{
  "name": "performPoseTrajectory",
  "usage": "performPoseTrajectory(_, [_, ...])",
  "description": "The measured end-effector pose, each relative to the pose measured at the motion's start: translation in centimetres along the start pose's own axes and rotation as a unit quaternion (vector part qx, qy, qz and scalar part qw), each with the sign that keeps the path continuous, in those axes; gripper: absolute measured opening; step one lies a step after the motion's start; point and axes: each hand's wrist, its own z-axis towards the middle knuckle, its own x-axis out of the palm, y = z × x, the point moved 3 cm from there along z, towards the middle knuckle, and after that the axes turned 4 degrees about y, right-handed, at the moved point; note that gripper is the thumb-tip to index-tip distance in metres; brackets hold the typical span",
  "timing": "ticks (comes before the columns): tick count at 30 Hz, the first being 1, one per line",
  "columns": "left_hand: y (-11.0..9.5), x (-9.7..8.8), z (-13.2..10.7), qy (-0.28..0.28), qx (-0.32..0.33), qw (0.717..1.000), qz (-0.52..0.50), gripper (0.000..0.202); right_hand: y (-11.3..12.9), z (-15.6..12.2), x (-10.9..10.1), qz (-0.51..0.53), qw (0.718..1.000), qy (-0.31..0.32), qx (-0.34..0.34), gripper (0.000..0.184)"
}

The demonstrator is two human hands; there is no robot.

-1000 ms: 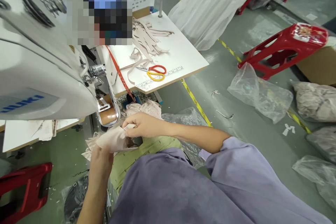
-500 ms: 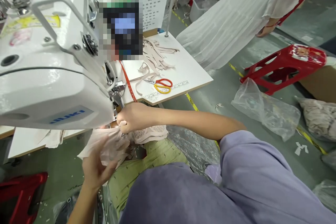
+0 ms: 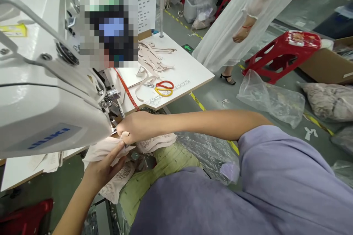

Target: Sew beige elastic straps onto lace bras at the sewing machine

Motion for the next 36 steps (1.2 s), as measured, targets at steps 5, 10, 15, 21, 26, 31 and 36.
performPoseTrajectory(5, [-1.3,-0.6,0.6,0.019,-0.091,0.992,-0.081,0.064,-1.7,-2.0,1.9,-0.024,0.976,-0.192,-0.098,0.02])
performPoseTrajectory(10, [-1.8,-1.1,1.2,0.031,-0.133,0.985,-0.107,0.055,-2.5,-1.9,2.6,0.046,0.972,-0.215,-0.084,0.012])
performPoseTrajectory(15, [-2.3,-1.0,1.5,0.034,-0.157,0.982,-0.097,0.055,-2.5,-1.2,1.5,0.071,0.978,-0.187,-0.066,0.01])
performPoseTrajectory(21, [-2.5,-1.1,1.3,0.043,-0.179,0.979,-0.09,0.053,-2.7,-2.1,2.5,0.028,0.968,-0.23,-0.098,0.016])
performPoseTrajectory(26, [-2.4,-1.7,1.3,0.06,-0.159,0.981,-0.093,0.052,-2.9,-3.2,4.2,-0.117,0.919,-0.319,-0.2,0.02])
performPoseTrajectory(31, [-0.9,-2.7,1.1,0.128,-0.114,0.98,-0.106,0.047,-3.2,-2.8,4.2,-0.218,0.88,-0.365,-0.21,0.017])
performPoseTrajectory(36, [-0.8,-2.8,1.4,0.118,-0.107,0.987,-0.032,0.039,-3.2,-3.1,4.5,-0.137,0.914,-0.336,-0.18,0.018])
